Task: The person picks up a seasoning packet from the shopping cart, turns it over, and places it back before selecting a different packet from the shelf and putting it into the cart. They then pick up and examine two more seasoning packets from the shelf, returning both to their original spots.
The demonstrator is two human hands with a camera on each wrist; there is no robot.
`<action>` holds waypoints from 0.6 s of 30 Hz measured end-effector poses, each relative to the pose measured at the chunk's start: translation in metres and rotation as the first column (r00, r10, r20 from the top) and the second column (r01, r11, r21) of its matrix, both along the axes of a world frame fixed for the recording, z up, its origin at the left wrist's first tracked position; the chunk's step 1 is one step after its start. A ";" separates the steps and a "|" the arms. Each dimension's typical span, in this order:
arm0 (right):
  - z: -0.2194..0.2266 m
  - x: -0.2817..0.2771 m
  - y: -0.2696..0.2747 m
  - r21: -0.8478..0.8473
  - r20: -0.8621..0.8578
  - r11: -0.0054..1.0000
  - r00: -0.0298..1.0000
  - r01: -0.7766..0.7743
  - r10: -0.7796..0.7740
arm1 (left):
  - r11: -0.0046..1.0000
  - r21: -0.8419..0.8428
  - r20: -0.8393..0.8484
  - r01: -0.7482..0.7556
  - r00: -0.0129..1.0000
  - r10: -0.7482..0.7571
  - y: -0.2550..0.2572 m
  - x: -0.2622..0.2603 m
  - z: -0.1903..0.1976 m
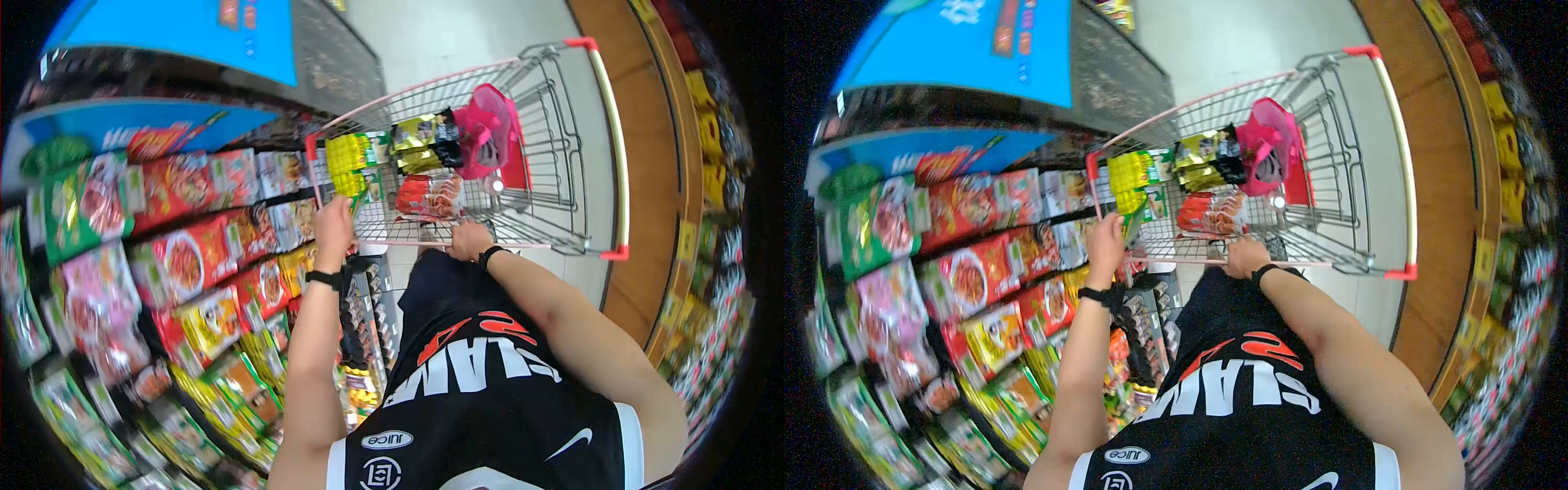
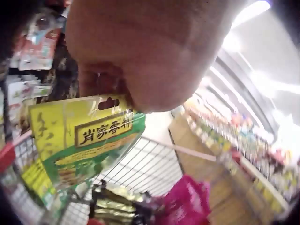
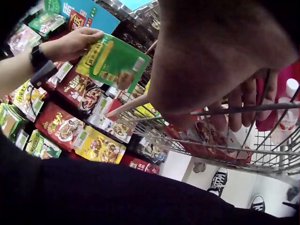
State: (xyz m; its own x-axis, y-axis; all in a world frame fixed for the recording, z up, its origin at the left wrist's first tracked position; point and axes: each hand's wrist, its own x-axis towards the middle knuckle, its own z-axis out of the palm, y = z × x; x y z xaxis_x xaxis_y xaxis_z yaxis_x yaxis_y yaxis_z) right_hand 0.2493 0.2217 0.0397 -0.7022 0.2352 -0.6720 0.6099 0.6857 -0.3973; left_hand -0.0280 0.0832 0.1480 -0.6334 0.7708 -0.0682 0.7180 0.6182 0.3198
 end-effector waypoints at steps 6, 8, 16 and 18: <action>-0.009 0.009 -0.002 0.005 -0.117 1.000 0.993 0.003 -0.002 | 0.847 0.262 0.334 -0.463 0.867 0.370 -0.074 0.070 0.067; 0.005 0.007 0.005 -0.019 -0.054 0.999 0.998 -0.033 0.032 | 0.773 0.218 0.514 -0.595 0.743 0.428 -0.093 0.091 0.078; 0.048 0.002 -0.016 0.099 -0.611 0.938 0.723 -0.334 0.322 | 0.276 0.338 0.884 -0.900 0.404 0.235 -0.158 0.190 0.106; 0.094 -0.009 -0.037 -0.007 -0.785 0.865 0.538 -0.501 0.306 | 0.162 0.314 0.928 -0.936 0.338 0.157 -0.167 0.211 0.120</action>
State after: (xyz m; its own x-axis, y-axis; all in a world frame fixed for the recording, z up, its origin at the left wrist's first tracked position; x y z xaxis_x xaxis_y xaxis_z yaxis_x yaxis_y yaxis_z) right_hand 0.2400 0.1851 0.1341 -0.9513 -0.2778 0.1338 -0.2843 0.6221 -0.7295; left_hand 0.1829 -0.0833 0.2680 -0.9286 0.0917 -0.3595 -0.3678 -0.0992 0.9246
